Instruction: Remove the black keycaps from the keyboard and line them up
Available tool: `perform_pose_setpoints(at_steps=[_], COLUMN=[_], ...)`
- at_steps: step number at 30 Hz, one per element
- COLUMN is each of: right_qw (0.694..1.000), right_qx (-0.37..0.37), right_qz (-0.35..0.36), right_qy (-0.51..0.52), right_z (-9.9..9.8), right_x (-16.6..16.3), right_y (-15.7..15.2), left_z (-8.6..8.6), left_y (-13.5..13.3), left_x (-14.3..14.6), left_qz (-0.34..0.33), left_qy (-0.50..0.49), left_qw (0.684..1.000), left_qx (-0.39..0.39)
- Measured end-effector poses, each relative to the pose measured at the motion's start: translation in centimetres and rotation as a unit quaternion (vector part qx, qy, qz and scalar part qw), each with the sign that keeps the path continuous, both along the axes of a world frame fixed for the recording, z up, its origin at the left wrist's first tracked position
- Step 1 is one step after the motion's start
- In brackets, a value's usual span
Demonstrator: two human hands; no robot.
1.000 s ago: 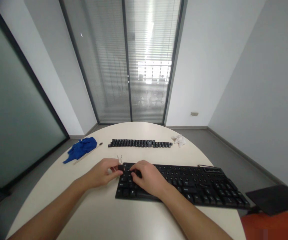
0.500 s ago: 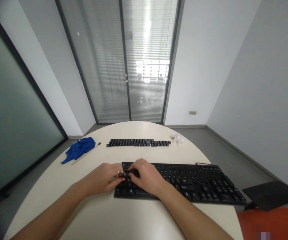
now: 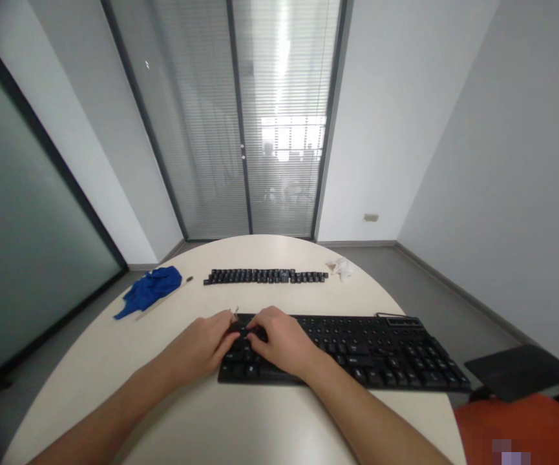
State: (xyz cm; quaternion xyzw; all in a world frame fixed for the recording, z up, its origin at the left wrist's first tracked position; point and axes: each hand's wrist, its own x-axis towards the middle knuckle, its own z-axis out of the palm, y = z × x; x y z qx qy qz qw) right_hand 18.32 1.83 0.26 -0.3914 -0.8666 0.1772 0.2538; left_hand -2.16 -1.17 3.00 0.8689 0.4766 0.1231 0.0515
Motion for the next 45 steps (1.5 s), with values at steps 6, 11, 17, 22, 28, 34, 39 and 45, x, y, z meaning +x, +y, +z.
perform_pose_setpoints(at_steps=[6,11,17,22,28,34,39,45], right_qw=[1.0,1.0,1.0,1.0,1.0,1.0,1.0,1.0], right_qx=[0.0,0.003,0.001,0.002,0.003,0.009,0.009,0.012], right_qz=[-0.008,-0.008,-0.006,-0.007,-0.007,-0.004,0.001,-0.002], right_qy=[0.002,0.004,0.003,0.002,0.002,0.006,0.008,0.011], right_z=[-0.3,-0.5,-0.4,-0.5,-0.5,-0.5,-0.4,-0.4], right_x=[0.1,0.1,0.1,0.2,0.1,0.1,0.1,0.1], right_y=[0.1,0.2,0.2,0.2,0.2,0.2,0.2,0.2], left_z=[0.9,1.5,1.2,0.6,-0.3,-1.6,-1.9,-1.6], left_y=[-0.7,-1.4,-1.2,-1.0,0.2,1.7,1.8,1.5], left_x=[1.1,2.1,2.1,1.6,0.1,-1.2,-1.5,-1.3], left_qz=[0.07,0.097,0.108,0.124,0.141,0.108,0.092,0.096], left_qy=[0.021,0.079,0.064,-0.003,-0.135,-0.259,-0.309,-0.301], left_qw=[0.995,0.988,0.988,0.991,0.977,0.94,0.915,0.92], left_qx=[-0.063,-0.091,-0.087,-0.058,-0.083,-0.195,-0.242,-0.231])
